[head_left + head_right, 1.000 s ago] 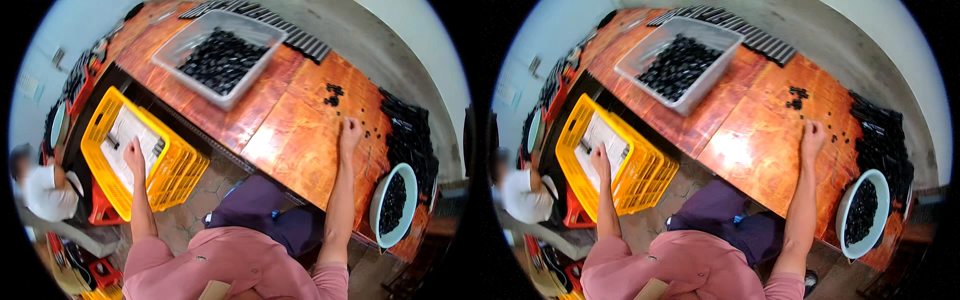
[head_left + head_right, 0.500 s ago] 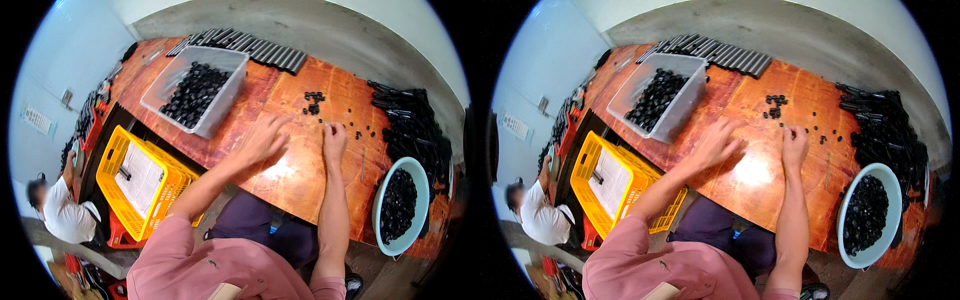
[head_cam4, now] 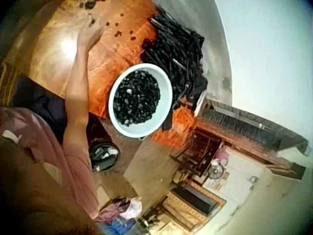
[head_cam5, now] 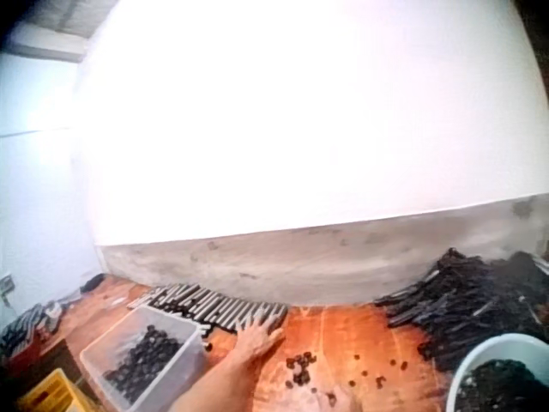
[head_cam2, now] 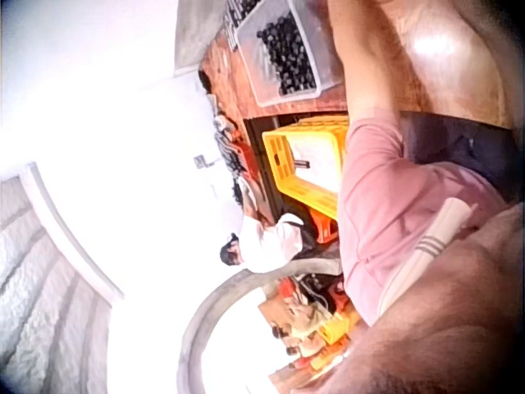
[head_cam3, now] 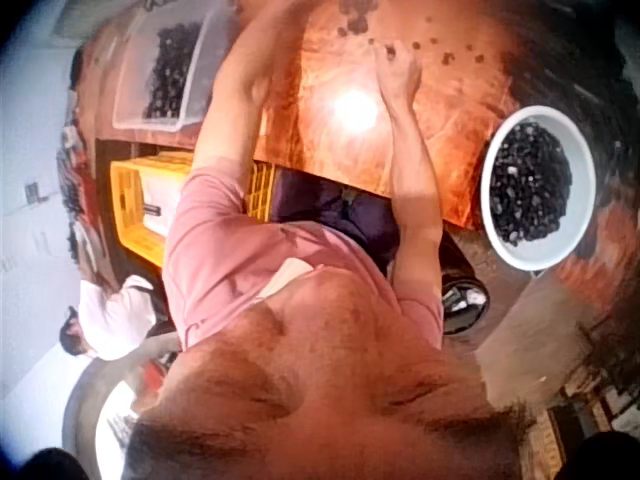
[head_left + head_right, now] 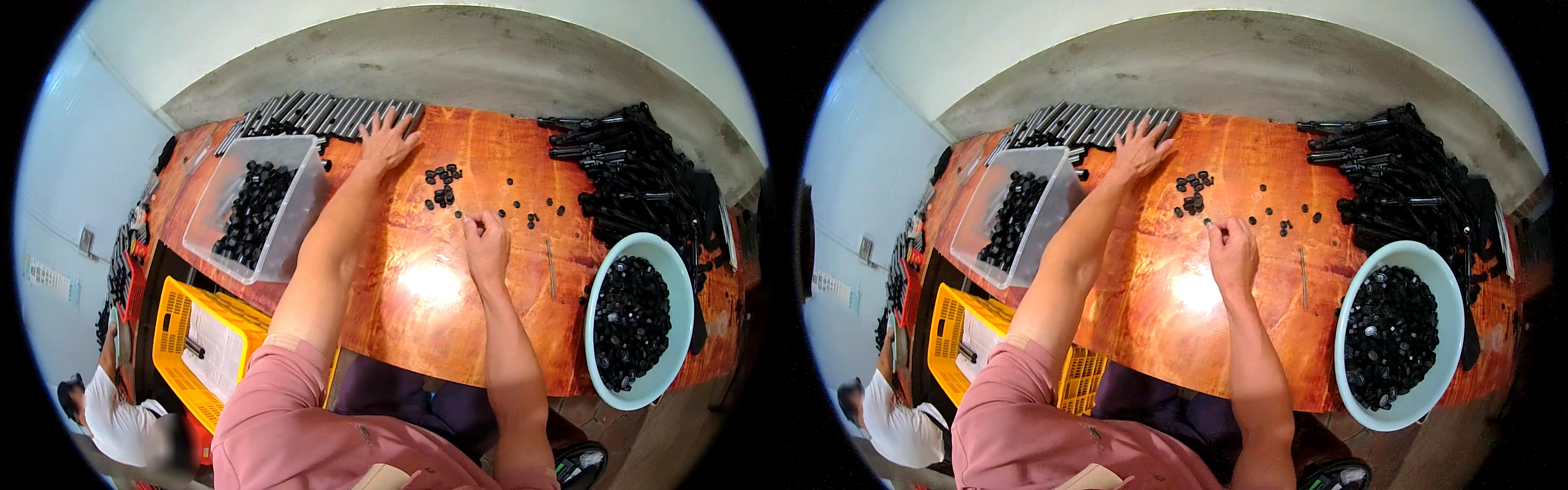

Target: The person assembles small black plastic components onto cylindrical metal rods at a wooden workbench. They repeatedly pick up a rod, insert black pieces, and place the assembled unit into a yellow basket. The process is continuous and repetitive throughout the clip.

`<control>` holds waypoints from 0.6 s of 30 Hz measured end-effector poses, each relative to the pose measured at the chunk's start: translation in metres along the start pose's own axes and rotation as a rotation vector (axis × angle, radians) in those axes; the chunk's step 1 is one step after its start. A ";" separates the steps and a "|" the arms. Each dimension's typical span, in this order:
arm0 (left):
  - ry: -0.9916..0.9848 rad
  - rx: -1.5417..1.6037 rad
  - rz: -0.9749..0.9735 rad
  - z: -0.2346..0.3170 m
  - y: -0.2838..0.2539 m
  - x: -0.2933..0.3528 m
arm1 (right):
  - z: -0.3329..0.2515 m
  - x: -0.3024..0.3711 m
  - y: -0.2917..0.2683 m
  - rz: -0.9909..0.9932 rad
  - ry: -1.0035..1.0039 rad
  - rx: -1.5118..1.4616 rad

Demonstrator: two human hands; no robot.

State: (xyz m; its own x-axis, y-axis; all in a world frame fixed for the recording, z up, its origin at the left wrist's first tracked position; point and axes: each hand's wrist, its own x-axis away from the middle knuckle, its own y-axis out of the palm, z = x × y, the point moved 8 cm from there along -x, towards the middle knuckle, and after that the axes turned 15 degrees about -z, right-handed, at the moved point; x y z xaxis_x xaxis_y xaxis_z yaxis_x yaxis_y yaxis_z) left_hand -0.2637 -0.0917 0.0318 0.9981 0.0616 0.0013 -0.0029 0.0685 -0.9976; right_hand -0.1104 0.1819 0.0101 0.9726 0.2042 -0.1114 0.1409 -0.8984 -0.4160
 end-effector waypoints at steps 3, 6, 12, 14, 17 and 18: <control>0.017 -0.084 -0.013 -0.009 0.004 -0.014 | -0.005 0.002 -0.001 0.007 0.001 -0.019; 0.013 -0.081 -0.062 -0.020 0.020 -0.018 | -0.001 0.001 0.001 0.035 -0.037 0.013; 0.105 -0.091 0.050 -0.018 0.018 -0.003 | -0.006 -0.001 -0.005 0.048 -0.043 0.027; 0.107 -0.093 0.114 -0.027 0.023 0.009 | -0.004 -0.001 -0.003 0.034 -0.034 0.011; 0.101 -0.088 0.132 -0.027 0.023 0.032 | -0.003 -0.001 -0.002 0.070 -0.077 0.044; 0.093 -0.072 0.139 -0.020 0.020 0.042 | 0.002 -0.002 -0.004 0.088 -0.091 0.042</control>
State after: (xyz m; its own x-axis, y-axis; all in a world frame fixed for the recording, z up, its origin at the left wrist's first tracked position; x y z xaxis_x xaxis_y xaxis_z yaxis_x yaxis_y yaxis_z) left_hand -0.2211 -0.1081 0.0107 0.9898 -0.0268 -0.1402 -0.1404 -0.0064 -0.9901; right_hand -0.1134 0.1860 0.0098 0.9597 0.1614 -0.2300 0.0460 -0.8978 -0.4380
